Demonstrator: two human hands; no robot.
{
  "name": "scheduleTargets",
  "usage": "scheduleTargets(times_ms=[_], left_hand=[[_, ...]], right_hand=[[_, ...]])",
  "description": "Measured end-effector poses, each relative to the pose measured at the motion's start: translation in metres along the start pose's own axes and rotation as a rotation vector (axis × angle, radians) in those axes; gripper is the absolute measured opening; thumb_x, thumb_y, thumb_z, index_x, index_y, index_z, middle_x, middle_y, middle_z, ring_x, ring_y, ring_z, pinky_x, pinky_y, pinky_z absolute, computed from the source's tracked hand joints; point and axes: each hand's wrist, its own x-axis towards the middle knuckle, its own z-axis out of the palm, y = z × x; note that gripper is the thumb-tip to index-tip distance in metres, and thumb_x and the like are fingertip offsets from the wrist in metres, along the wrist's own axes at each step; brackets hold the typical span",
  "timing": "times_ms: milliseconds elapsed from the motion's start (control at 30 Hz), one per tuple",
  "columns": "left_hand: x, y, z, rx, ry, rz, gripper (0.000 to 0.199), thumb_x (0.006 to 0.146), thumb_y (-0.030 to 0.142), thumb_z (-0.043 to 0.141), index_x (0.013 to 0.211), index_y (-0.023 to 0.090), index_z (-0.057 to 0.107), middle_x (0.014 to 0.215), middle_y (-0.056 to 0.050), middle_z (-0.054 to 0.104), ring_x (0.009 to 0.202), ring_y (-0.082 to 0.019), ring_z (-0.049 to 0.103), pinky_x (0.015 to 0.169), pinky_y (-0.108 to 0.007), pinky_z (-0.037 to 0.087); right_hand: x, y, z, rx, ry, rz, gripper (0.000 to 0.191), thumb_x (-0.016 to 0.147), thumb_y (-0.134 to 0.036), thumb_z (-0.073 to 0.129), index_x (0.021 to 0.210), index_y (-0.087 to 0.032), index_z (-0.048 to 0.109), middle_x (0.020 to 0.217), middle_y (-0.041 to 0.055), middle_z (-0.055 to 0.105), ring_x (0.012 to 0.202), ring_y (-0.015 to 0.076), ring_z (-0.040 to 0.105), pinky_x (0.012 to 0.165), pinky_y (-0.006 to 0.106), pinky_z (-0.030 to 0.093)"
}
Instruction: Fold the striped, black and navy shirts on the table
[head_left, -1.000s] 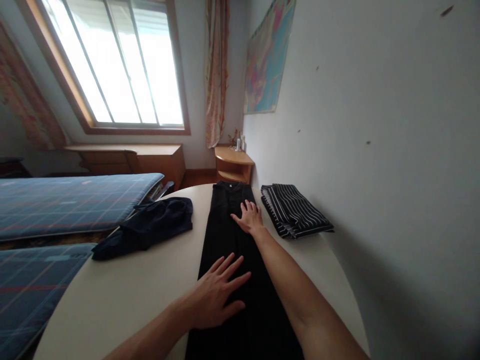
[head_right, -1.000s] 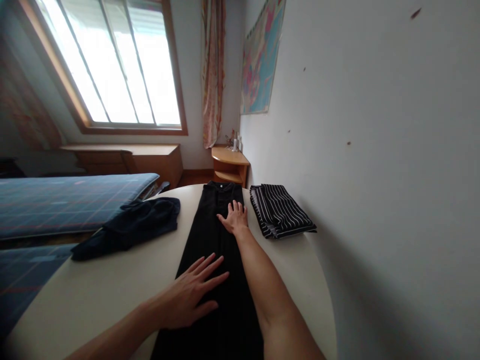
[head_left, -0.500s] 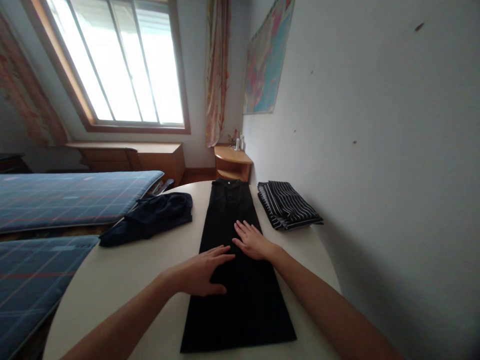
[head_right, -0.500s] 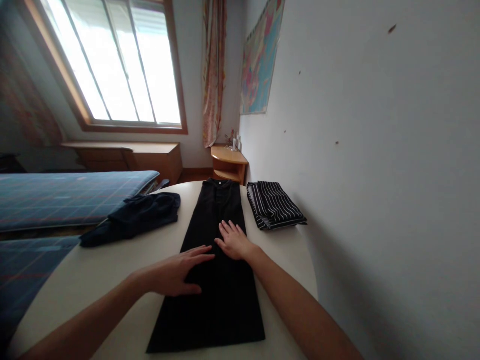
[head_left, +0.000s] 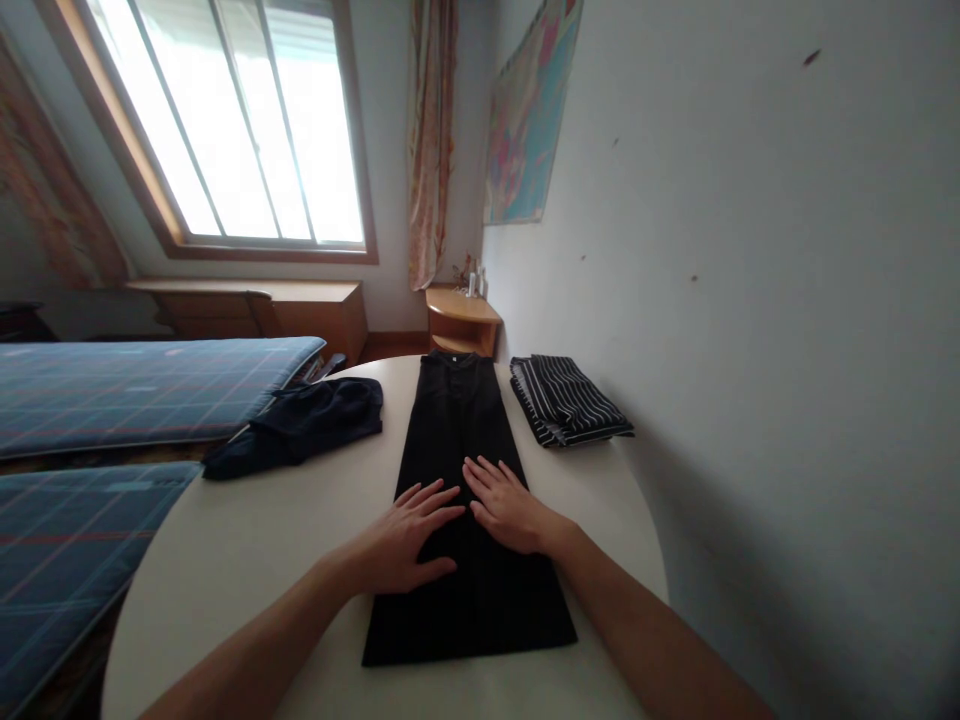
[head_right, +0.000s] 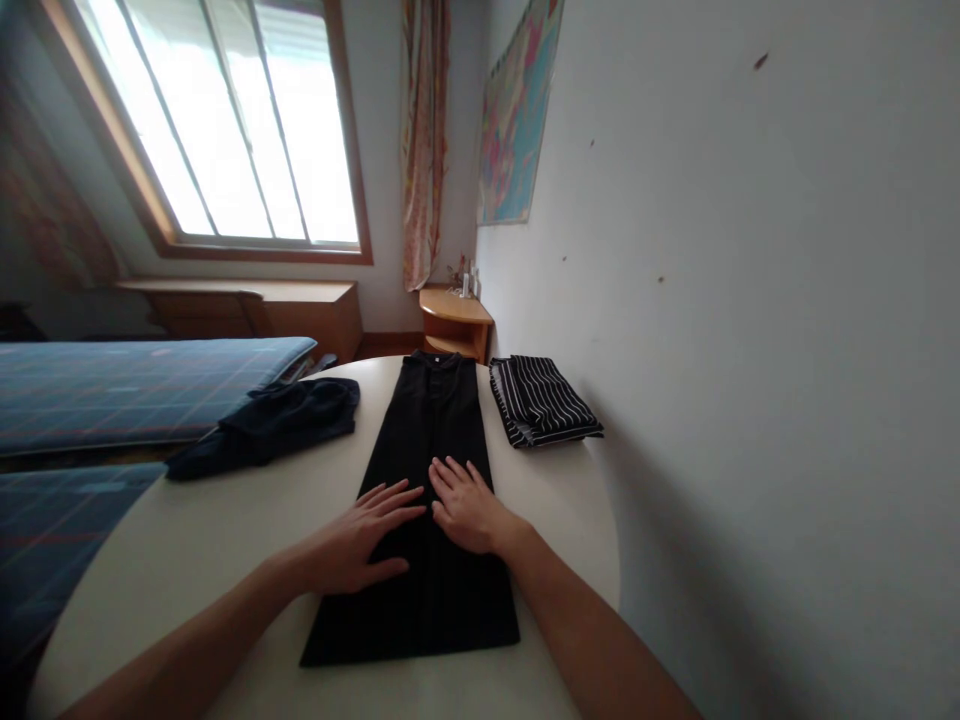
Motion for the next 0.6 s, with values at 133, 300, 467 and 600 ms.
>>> scheduleTargets(times_ms=[133, 300, 467, 600], left_hand=[[0.0, 0.008, -0.006, -0.014, 0.039, 0.101, 0.047, 0.085, 0.034, 0.067, 0.132, 0.031, 0.06, 0.142, -0.008, 0.052, 0.135, -0.03, 0.045, 0.114, -0.05, 0.035], [0.0, 0.025, -0.005, -0.031, 0.029, 0.241, 0.035, 0.086, 0.03, 0.067, 0.121, 0.033, 0.067, 0.129, -0.005, 0.059, 0.117, -0.024, 0.057, 0.106, -0.041, 0.044], [0.003, 0.035, 0.0, -0.075, 0.0, 0.339, 0.025, 0.091, 0.039, 0.065, 0.115, 0.033, 0.07, 0.125, -0.002, 0.064, 0.113, -0.023, 0.059, 0.102, -0.038, 0.044], [0.002, 0.042, 0.001, -0.182, -0.024, 0.37, 0.025, 0.088, 0.049, 0.068, 0.104, 0.031, 0.074, 0.12, -0.003, 0.067, 0.113, -0.023, 0.06, 0.099, -0.037, 0.044]], right_hand=[[-0.002, 0.004, -0.005, 0.044, 0.004, -0.085, 0.068, 0.094, -0.037, 0.046, 0.155, -0.012, 0.029, 0.162, 0.0115, 0.024, 0.151, 0.028, 0.018, 0.122, 0.052, 0.015], [-0.001, 0.015, -0.011, 0.133, 0.107, -0.21, 0.058, 0.09, -0.033, 0.057, 0.145, -0.018, 0.049, 0.15, 0.01, 0.048, 0.143, 0.0259, 0.037, 0.119, 0.046, 0.028], [-0.001, 0.019, -0.011, 0.149, 0.159, -0.207, 0.058, 0.086, -0.034, 0.062, 0.143, -0.021, 0.053, 0.15, 0.0105, 0.048, 0.139, 0.0268, 0.043, 0.117, 0.046, 0.032], [-0.001, 0.019, -0.01, 0.129, 0.135, -0.161, 0.068, 0.085, -0.036, 0.062, 0.149, -0.018, 0.044, 0.156, 0.0128, 0.039, 0.144, 0.028, 0.035, 0.119, 0.047, 0.027]])
